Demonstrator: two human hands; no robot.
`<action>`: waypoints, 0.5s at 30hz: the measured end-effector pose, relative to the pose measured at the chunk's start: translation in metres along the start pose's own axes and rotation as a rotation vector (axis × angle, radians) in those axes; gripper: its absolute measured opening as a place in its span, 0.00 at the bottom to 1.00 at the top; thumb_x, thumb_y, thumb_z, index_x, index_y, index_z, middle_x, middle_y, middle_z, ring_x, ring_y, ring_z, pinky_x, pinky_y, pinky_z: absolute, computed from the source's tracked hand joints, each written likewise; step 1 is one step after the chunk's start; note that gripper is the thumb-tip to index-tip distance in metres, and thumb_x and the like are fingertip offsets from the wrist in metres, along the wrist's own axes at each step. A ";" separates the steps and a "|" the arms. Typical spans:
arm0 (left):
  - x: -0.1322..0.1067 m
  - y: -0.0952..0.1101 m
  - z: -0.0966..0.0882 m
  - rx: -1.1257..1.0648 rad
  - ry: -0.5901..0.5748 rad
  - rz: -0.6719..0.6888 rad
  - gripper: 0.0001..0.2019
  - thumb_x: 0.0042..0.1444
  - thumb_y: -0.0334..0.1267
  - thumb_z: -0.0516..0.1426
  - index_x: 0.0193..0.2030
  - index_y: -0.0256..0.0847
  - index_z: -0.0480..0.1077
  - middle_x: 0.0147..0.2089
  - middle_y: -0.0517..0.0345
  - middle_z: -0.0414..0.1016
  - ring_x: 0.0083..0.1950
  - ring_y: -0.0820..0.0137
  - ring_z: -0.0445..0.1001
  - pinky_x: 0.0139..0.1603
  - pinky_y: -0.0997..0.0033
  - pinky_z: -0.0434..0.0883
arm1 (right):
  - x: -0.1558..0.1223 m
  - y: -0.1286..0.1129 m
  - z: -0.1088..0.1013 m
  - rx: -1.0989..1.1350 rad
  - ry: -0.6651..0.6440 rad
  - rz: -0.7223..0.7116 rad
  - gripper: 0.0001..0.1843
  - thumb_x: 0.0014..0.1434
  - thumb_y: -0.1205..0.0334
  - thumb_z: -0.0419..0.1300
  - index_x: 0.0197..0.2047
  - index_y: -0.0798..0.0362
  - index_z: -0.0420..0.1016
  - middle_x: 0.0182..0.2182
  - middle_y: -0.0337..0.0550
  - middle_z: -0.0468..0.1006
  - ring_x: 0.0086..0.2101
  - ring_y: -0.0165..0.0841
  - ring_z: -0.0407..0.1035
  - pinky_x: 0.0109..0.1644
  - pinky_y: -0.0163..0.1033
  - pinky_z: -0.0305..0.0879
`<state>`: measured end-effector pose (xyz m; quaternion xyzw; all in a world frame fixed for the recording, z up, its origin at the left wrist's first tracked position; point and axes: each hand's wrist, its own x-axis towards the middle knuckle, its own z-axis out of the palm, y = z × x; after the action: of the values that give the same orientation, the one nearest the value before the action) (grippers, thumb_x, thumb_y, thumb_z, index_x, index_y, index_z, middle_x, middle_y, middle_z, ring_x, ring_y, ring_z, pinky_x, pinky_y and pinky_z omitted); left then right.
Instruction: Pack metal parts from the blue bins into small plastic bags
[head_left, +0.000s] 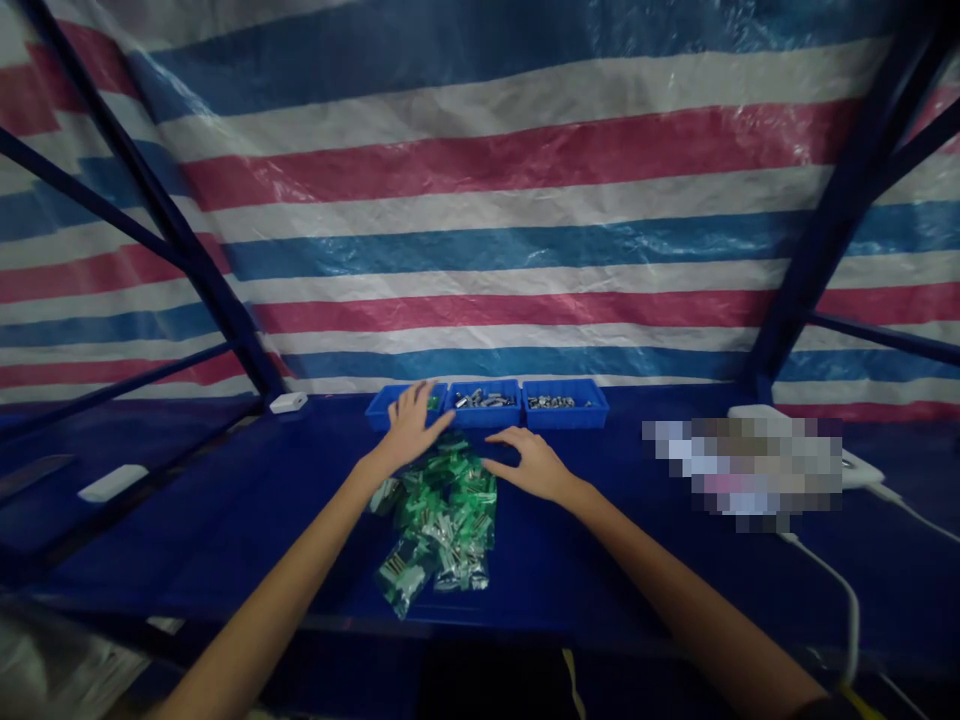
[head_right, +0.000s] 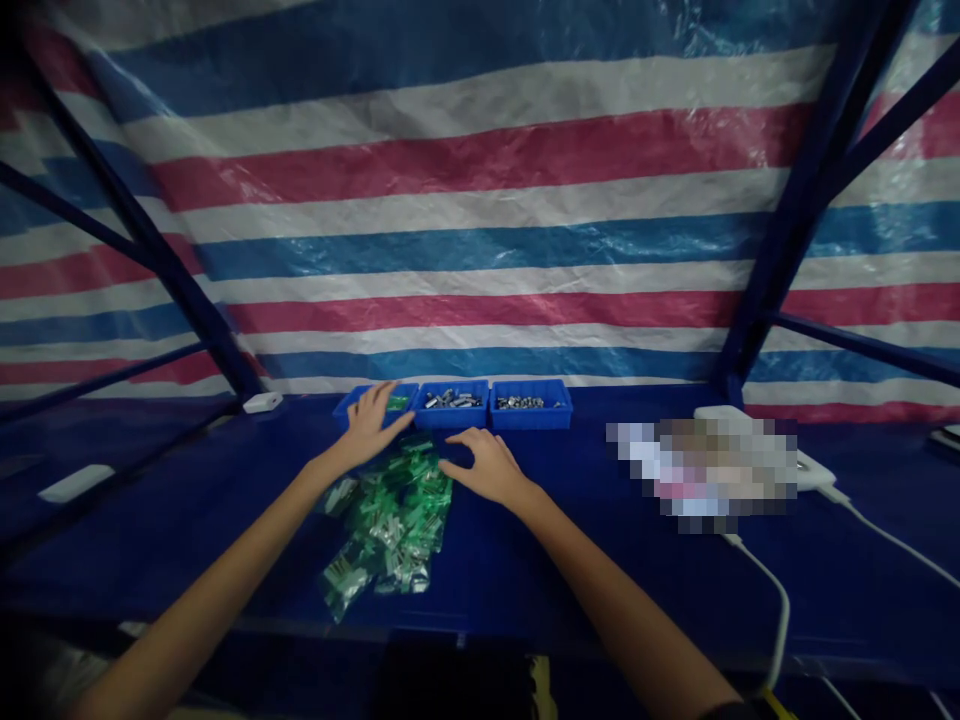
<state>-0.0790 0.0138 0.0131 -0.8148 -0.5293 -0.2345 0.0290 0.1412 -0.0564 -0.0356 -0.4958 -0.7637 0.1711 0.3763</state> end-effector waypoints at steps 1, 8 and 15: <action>-0.020 0.009 -0.004 -0.048 -0.076 0.112 0.31 0.60 0.54 0.47 0.67 0.48 0.47 0.69 0.46 0.48 0.69 0.53 0.48 0.64 0.45 0.52 | -0.002 -0.003 0.002 -0.041 -0.025 0.004 0.23 0.54 0.46 0.59 0.50 0.48 0.73 0.49 0.45 0.74 0.49 0.39 0.66 0.55 0.49 0.57; -0.116 0.033 -0.007 -0.046 -0.398 0.372 0.36 0.59 0.58 0.48 0.69 0.57 0.34 0.73 0.56 0.38 0.71 0.49 0.39 0.65 0.40 0.51 | -0.002 -0.004 0.014 -0.093 -0.086 0.089 0.22 0.50 0.44 0.62 0.45 0.47 0.76 0.50 0.45 0.73 0.52 0.41 0.62 0.55 0.52 0.53; -0.090 0.058 0.034 -0.061 -0.234 0.328 0.39 0.59 0.59 0.46 0.70 0.46 0.34 0.72 0.46 0.40 0.71 0.50 0.40 0.66 0.40 0.47 | 0.006 0.013 0.015 0.192 0.055 0.140 0.24 0.45 0.62 0.64 0.47 0.50 0.69 0.36 0.39 0.77 0.39 0.33 0.70 0.45 0.42 0.64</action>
<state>-0.0459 -0.0784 -0.0427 -0.9123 -0.3820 -0.1460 -0.0196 0.1376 -0.0438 -0.0515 -0.5140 -0.6969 0.2555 0.4301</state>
